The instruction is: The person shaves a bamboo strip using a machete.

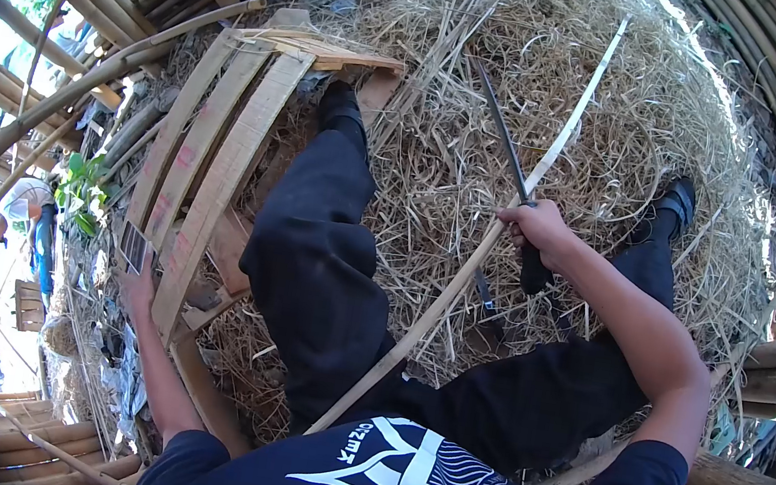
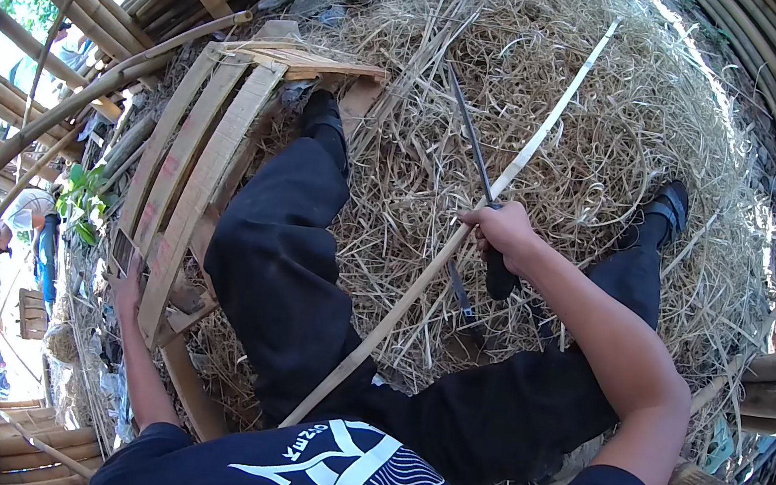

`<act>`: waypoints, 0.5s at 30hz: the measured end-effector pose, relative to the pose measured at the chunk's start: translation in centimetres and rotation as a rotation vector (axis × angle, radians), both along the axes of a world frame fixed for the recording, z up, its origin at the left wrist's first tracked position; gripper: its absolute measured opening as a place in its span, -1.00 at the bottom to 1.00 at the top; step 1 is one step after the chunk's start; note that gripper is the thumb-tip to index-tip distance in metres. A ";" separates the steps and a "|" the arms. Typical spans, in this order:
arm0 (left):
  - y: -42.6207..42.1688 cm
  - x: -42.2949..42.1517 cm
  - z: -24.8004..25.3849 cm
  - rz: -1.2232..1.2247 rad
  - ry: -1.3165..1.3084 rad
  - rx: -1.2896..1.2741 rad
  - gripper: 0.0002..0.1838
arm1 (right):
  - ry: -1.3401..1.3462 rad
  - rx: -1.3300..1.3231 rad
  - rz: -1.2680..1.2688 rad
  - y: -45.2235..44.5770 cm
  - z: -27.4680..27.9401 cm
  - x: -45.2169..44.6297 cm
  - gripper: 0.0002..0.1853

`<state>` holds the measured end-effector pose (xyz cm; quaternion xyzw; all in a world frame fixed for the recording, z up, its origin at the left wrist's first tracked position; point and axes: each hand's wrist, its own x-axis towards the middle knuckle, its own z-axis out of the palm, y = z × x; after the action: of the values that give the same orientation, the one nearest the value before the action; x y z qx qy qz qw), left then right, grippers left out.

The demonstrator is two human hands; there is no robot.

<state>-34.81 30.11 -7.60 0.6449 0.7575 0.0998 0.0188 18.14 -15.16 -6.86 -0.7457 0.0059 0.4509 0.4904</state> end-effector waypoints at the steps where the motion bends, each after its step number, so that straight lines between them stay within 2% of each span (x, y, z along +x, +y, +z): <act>1: -0.9 1.3 0.8 0.001 0.056 -0.017 0.42 | -0.005 -0.003 0.000 0.1 -0.1 0.1 -0.78; 3: -1.9 2.4 2.2 0.049 0.070 -0.052 0.43 | -0.016 -0.008 0.009 0.1 -0.2 0.1 -0.78; 5: -2.1 2.6 2.5 -0.092 -0.034 -0.056 0.42 | -0.017 -0.023 0.005 0.0 0.3 0.0 -0.78; 7: -1.8 2.8 2.5 0.004 0.033 -0.011 0.38 | -0.013 -0.032 0.003 0.1 0.5 -0.2 -0.79; 9: -1.2 2.7 3.0 -0.105 -0.087 -0.095 0.33 | 0.012 -0.028 -0.003 0.0 0.4 -0.1 -0.79; 13: -0.4 3.4 2.6 -0.060 0.075 -0.121 0.27 | 0.024 -0.022 -0.009 0.0 0.7 -0.2 -0.79; 15: 0.0 3.3 2.1 -0.152 -0.047 -0.028 0.26 | 0.013 -0.011 0.001 0.0 0.5 -0.1 -0.79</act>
<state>-31.48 30.12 -5.53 0.6978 0.7069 0.1025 0.0535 18.05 -15.21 -6.41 -0.7456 0.0112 0.4558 0.4860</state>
